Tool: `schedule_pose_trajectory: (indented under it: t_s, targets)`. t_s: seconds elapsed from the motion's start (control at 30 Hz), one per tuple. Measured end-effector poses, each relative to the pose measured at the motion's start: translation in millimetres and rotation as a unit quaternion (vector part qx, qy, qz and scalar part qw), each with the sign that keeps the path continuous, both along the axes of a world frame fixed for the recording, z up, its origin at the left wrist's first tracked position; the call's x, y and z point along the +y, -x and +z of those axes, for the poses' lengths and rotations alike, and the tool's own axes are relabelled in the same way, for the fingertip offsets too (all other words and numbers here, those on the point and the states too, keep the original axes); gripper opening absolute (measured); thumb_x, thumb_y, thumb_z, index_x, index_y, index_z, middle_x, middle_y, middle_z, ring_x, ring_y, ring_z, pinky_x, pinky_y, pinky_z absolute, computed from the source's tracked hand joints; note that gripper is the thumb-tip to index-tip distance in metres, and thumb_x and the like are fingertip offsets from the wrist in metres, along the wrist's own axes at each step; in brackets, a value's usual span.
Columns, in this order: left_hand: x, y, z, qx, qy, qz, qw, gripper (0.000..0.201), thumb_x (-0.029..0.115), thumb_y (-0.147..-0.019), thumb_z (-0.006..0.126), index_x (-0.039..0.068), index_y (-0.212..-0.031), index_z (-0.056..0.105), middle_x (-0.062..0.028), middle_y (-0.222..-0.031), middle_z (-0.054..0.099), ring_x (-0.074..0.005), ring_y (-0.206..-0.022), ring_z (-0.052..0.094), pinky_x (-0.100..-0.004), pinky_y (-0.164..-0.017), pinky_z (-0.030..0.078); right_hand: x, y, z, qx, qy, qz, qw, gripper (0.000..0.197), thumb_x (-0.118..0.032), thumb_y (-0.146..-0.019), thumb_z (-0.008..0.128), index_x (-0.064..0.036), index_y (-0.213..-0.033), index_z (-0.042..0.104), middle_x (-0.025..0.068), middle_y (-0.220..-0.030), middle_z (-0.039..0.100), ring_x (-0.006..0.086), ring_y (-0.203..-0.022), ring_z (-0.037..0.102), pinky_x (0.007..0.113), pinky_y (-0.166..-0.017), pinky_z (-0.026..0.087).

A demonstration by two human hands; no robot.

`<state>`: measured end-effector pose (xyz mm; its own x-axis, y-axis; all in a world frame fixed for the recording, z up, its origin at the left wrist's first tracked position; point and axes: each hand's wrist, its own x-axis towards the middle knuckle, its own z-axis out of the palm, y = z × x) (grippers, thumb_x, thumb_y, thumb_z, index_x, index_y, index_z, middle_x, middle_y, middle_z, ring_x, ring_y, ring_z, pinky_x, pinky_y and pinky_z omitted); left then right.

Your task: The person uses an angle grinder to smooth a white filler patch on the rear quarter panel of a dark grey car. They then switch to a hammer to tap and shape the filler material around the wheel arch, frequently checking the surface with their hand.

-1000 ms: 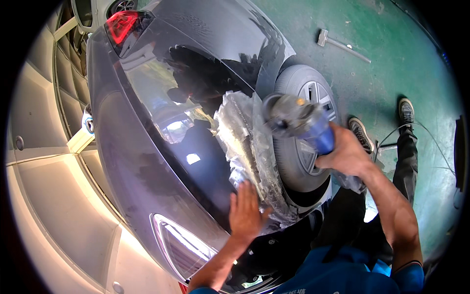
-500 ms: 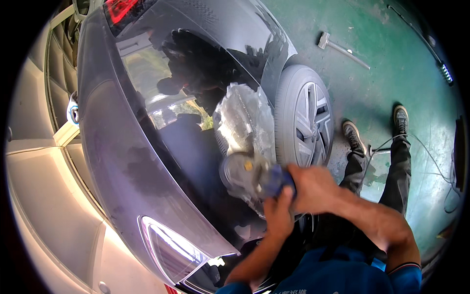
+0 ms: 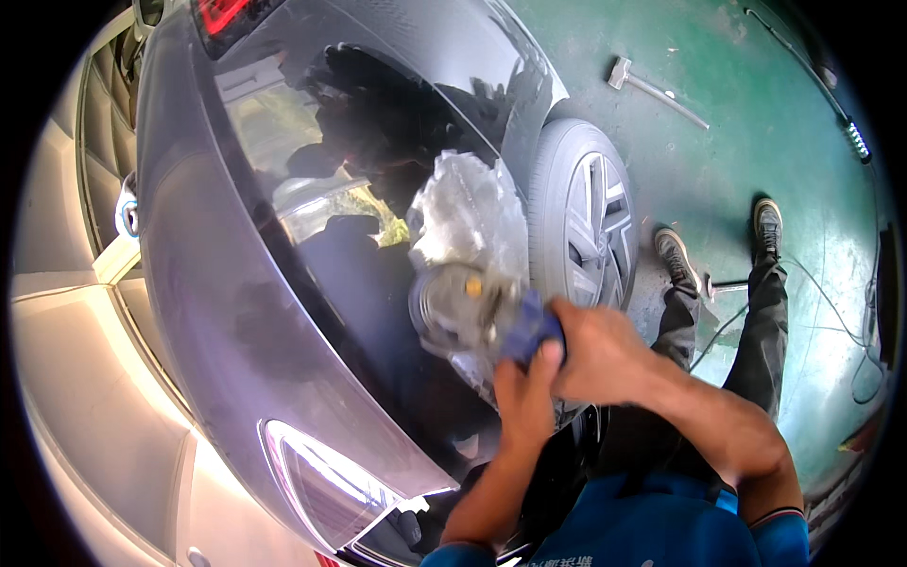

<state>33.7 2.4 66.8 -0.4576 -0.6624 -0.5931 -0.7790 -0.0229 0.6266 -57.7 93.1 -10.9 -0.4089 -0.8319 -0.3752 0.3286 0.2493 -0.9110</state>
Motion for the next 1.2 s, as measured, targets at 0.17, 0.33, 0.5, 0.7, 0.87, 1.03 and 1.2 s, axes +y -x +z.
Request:
schedule_pose_trajectory:
  t_s: [0.17,0.33,0.5,0.7,0.87,1.03,1.2]
  targets:
    - [10,-19,0,0.033,0.037,-0.006,0.999,0.053,0.027,-0.094,0.069,-0.005,-0.133,0.052,-0.0098,-0.125,0.06,-0.0192,-0.113,0.059,-0.035,-0.1,0.046,15,7,14,-0.004,0.012,0.076,0.997,0.04,-0.023,-0.073,0.07,0.0032,-0.101,0.056,0.0262,-0.077,0.066,0.0482,-0.078,0.066,0.055,-0.069,0.052]
    - [-5,-21,-2,0.048,-0.032,0.066,0.996,0.061,0.03,-0.09,0.074,-0.004,-0.134,0.05,-0.0099,-0.128,0.058,-0.0195,-0.116,0.057,-0.0352,-0.101,0.046,-8,21,11,0.039,-0.003,0.0,0.999,0.047,-0.025,-0.069,0.073,0.0008,-0.105,0.058,0.0258,-0.074,0.066,0.0482,-0.076,0.066,0.053,-0.069,0.053]
    - [26,-32,-2,0.104,0.034,0.043,0.993,0.059,0.029,-0.092,0.072,-0.003,-0.136,0.048,-0.0089,-0.129,0.057,-0.0192,-0.117,0.055,-0.0355,-0.103,0.043,15,3,13,0.041,0.016,0.072,0.996,0.043,-0.023,-0.072,0.071,0.0021,-0.103,0.057,0.0259,-0.075,0.066,0.0478,-0.075,0.066,0.055,-0.066,0.053]
    - [0,-25,-6,0.029,-0.025,0.036,0.999,0.067,0.032,-0.091,0.072,-0.004,-0.141,0.045,-0.0108,-0.136,0.054,-0.022,-0.125,0.052,-0.0385,-0.111,0.036,6,11,9,0.045,-0.002,0.013,0.999,0.037,-0.022,-0.072,0.069,0.002,-0.098,0.058,0.0257,-0.076,0.067,0.048,-0.074,0.066,0.054,-0.068,0.053]
    - [-6,-4,-9,0.068,0.014,-0.014,0.997,0.063,0.028,-0.093,0.07,-0.005,-0.14,0.046,-0.0112,-0.134,0.056,-0.0222,-0.122,0.054,-0.0382,-0.107,0.042,-2,10,-1,0.037,0.009,-0.009,0.999,0.047,-0.025,-0.07,0.071,0.002,-0.106,0.059,0.0276,-0.075,0.066,0.0486,-0.075,0.066,0.055,-0.071,0.054]
    - [-33,57,-23,0.036,-0.01,-0.045,0.998,0.045,0.028,-0.098,0.065,-0.005,-0.128,0.055,-0.0095,-0.117,0.063,-0.0181,-0.107,0.06,-0.0342,-0.094,0.048,-20,39,-16,0.018,-0.01,-0.065,0.998,0.046,-0.028,-0.07,0.073,0.0024,-0.103,0.061,0.0282,-0.076,0.066,0.0498,-0.077,0.066,0.054,-0.072,0.054]
    - [-2,63,-28,0.057,0.089,-0.041,0.994,0.05,0.032,-0.095,0.069,-0.006,-0.126,0.058,-0.0108,-0.117,0.064,-0.0178,-0.108,0.059,-0.033,-0.095,0.046,-6,41,-11,0.007,-0.005,-0.024,1.0,0.046,-0.025,-0.071,0.073,0.0058,-0.103,0.06,0.0306,-0.085,0.067,0.0486,-0.085,0.067,0.052,-0.076,0.054]
